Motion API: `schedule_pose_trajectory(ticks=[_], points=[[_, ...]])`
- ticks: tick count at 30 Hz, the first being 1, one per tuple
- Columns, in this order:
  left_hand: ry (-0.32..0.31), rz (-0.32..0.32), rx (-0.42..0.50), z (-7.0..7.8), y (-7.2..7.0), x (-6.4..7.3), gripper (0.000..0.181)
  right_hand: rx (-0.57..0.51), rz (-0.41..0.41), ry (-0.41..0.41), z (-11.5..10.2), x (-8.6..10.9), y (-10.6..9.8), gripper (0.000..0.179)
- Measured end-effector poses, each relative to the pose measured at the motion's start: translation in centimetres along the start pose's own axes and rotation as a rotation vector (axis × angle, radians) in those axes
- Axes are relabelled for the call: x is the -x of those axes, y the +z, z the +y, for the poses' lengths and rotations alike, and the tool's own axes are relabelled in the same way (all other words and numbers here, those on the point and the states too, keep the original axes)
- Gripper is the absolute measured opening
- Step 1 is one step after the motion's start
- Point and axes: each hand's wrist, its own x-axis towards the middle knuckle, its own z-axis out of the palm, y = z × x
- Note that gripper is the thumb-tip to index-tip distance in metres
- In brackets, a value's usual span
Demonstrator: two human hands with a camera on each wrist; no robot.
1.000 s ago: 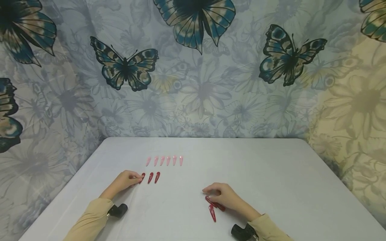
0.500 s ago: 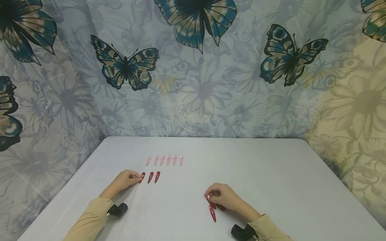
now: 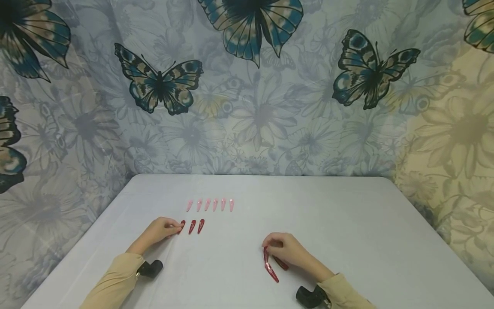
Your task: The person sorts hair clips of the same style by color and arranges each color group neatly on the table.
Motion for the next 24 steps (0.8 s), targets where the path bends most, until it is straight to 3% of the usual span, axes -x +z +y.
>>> schedule_pose_trajectory(ticks=[7,12,18,24], points=[[0.003,0.000,0.006,0.0,0.0,0.0,0.012,-0.094,0.011,0.026,0.0,-0.2,0.0,0.008],[0.004,-0.001,0.004,-0.1,0.0,0.0,0.012,-0.098,-0.041,0.054,-0.3,-0.5,-0.3,0.003],[0.009,-0.007,0.012,-0.2,0.0,0.0,0.013,-0.037,-0.066,-0.015,-0.8,-1.1,-0.7,0.007],[0.010,0.000,0.015,-0.2,-0.1,0.0,0.012,-0.064,-0.144,0.006,-1.5,-2.3,-0.8,0.008]])
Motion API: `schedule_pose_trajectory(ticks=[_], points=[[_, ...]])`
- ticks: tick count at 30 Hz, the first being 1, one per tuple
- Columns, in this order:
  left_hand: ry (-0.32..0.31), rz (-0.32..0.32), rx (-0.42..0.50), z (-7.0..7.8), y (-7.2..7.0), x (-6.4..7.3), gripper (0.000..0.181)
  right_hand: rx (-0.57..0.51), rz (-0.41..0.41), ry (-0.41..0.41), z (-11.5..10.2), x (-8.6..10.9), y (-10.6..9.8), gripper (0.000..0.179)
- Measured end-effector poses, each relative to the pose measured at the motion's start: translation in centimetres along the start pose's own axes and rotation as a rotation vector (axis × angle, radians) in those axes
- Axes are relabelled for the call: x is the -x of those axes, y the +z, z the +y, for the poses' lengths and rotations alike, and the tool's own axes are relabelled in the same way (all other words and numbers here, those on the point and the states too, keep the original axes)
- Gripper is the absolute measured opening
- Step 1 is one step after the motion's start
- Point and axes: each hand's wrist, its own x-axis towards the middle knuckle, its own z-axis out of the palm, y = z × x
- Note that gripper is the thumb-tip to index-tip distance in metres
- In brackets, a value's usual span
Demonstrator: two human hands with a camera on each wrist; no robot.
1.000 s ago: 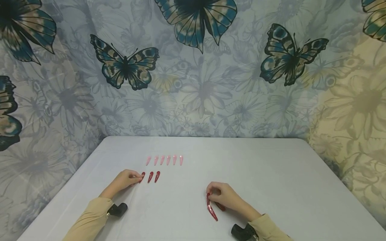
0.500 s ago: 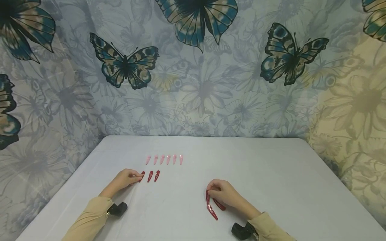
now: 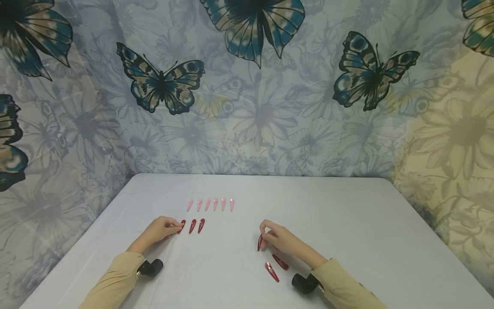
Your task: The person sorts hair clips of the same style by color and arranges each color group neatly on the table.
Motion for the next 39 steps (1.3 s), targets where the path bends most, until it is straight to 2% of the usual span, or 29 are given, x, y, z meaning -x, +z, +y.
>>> schedule_pose_trajectory(ticks=[4,8,15,24,29,39], points=[[0.010,0.002,-0.006,0.1,0.0,0.0,0.011,0.038,-0.026,-0.001,-0.6,-0.9,0.1,0.007],[0.020,-0.004,-0.004,0.2,-0.1,0.2,0.011,0.079,-0.007,-0.001,-1.1,-1.9,0.5,0.008],[0.034,-0.003,-0.008,0.6,-0.1,0.0,0.011,0.032,0.022,0.008,-1.7,-3.8,1.3,0.009],[-0.007,-0.005,0.000,0.3,0.0,0.3,0.012,0.008,0.139,0.027,-2.5,-5.5,2.8,0.009],[-0.006,-0.004,0.009,0.3,0.0,0.4,0.012,0.012,0.195,0.080,-2.6,-6.4,3.5,0.006],[0.031,-0.006,0.007,0.4,0.0,0.5,0.008,-0.092,0.203,0.089,-2.8,-8.4,5.1,0.012]])
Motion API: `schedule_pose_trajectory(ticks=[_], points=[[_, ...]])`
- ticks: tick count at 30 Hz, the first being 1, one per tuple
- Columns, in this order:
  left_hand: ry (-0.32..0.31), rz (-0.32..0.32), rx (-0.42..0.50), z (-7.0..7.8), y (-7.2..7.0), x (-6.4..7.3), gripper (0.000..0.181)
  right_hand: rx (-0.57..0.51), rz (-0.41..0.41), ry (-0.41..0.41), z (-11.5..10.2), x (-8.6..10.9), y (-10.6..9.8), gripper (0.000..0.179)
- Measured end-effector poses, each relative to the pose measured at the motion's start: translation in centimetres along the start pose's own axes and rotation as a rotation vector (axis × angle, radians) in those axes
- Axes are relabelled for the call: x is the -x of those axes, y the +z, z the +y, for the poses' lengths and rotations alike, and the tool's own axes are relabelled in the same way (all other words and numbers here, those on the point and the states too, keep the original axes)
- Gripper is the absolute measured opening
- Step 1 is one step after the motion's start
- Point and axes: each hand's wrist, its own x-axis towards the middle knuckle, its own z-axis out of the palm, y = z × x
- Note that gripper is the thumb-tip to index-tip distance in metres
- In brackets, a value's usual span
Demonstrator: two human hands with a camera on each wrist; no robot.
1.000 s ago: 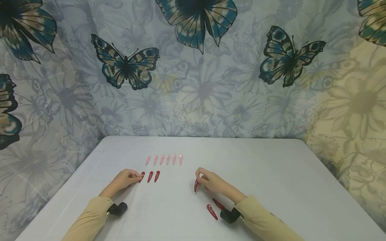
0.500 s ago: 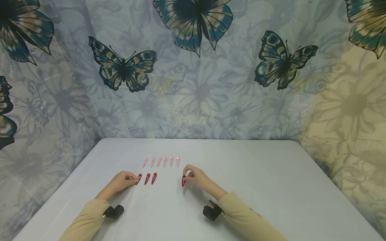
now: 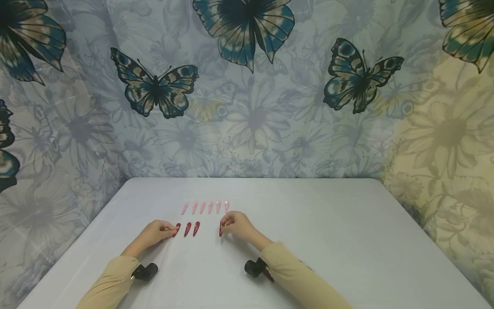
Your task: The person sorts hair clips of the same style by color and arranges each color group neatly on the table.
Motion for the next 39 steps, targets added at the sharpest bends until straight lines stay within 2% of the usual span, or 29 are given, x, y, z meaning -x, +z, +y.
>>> schedule_pose_trajectory(ticks=[8,19,24,30,39], points=[[-0.004,-0.003,0.001,0.1,-0.1,0.0,0.009,-0.004,0.045,0.002,-0.5,-1.2,2.0,0.013],[-0.003,-0.010,0.001,0.2,-0.2,0.1,0.011,0.112,0.133,-0.043,-0.4,-3.1,4.4,0.015],[-0.014,-0.002,0.006,0.4,0.0,0.0,0.010,0.130,0.150,-0.044,-0.4,-3.3,4.5,0.018],[0.007,-0.016,0.005,0.5,0.3,-0.2,0.011,0.179,0.156,-0.060,-0.4,-3.2,4.3,0.031],[-0.003,-0.003,0.001,0.2,0.0,-0.1,0.011,0.127,0.150,-0.031,-0.7,-3.4,4.6,0.020]])
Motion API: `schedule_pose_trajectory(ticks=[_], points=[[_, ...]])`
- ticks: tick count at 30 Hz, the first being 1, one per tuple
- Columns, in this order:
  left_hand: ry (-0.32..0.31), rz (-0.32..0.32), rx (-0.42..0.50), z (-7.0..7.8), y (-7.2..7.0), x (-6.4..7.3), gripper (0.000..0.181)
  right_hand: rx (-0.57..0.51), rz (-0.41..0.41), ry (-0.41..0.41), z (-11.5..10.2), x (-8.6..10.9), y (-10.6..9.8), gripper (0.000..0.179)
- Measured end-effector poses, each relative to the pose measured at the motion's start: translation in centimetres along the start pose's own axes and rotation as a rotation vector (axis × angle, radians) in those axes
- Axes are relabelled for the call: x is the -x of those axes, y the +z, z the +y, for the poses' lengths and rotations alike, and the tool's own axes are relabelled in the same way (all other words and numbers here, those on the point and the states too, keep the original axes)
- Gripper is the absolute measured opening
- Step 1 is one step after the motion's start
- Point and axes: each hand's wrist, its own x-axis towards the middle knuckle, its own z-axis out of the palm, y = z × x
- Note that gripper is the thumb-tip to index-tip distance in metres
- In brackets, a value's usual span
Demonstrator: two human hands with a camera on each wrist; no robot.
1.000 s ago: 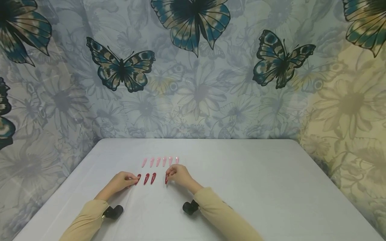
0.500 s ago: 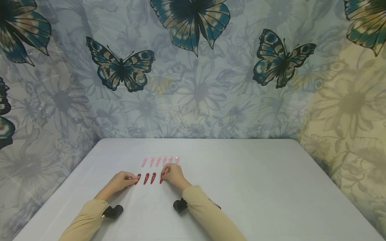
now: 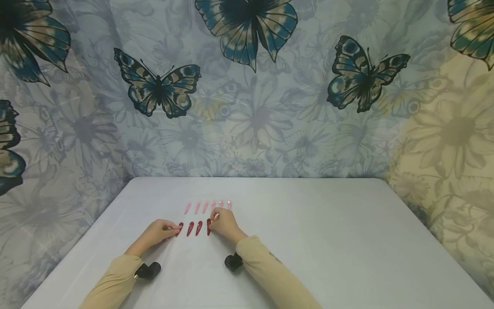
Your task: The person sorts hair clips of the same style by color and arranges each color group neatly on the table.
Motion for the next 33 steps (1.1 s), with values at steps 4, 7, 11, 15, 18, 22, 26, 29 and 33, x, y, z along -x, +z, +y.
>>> schedule_pose_trajectory(ticks=[4,7,11,15,18,22,26,29,33], points=[[0.002,0.000,0.006,-0.23,0.00,-0.08,0.011,-0.005,0.008,0.030,0.01,0.04,0.18,0.018],[-0.002,0.001,0.014,-0.42,0.05,-0.11,0.012,0.005,0.016,0.031,-0.10,0.13,0.28,0.017],[-0.024,0.003,0.012,-0.35,0.06,-0.05,0.013,0.028,0.029,0.008,-0.25,0.20,0.39,0.015],[-0.028,0.001,0.012,0.00,-0.08,0.04,0.013,0.058,0.041,0.023,-0.31,0.07,0.44,0.015],[-0.014,0.001,0.018,0.23,-0.21,0.06,0.012,0.074,0.044,0.045,-0.31,-0.05,0.47,0.014],[0.000,-0.003,0.022,0.27,-0.26,0.04,0.012,0.098,0.036,0.054,-0.22,-0.14,0.50,0.012],[-0.005,-0.003,0.016,0.12,-0.14,0.01,0.012,0.111,0.023,0.062,-0.16,-0.21,0.48,0.012],[-0.015,0.001,0.011,0.01,-0.06,-0.01,0.013,0.113,0.019,0.066,-0.13,-0.25,0.47,0.014],[-0.046,0.005,-0.001,-0.12,0.06,-0.01,0.013,0.098,0.007,0.063,-0.06,-0.25,0.51,0.018]])
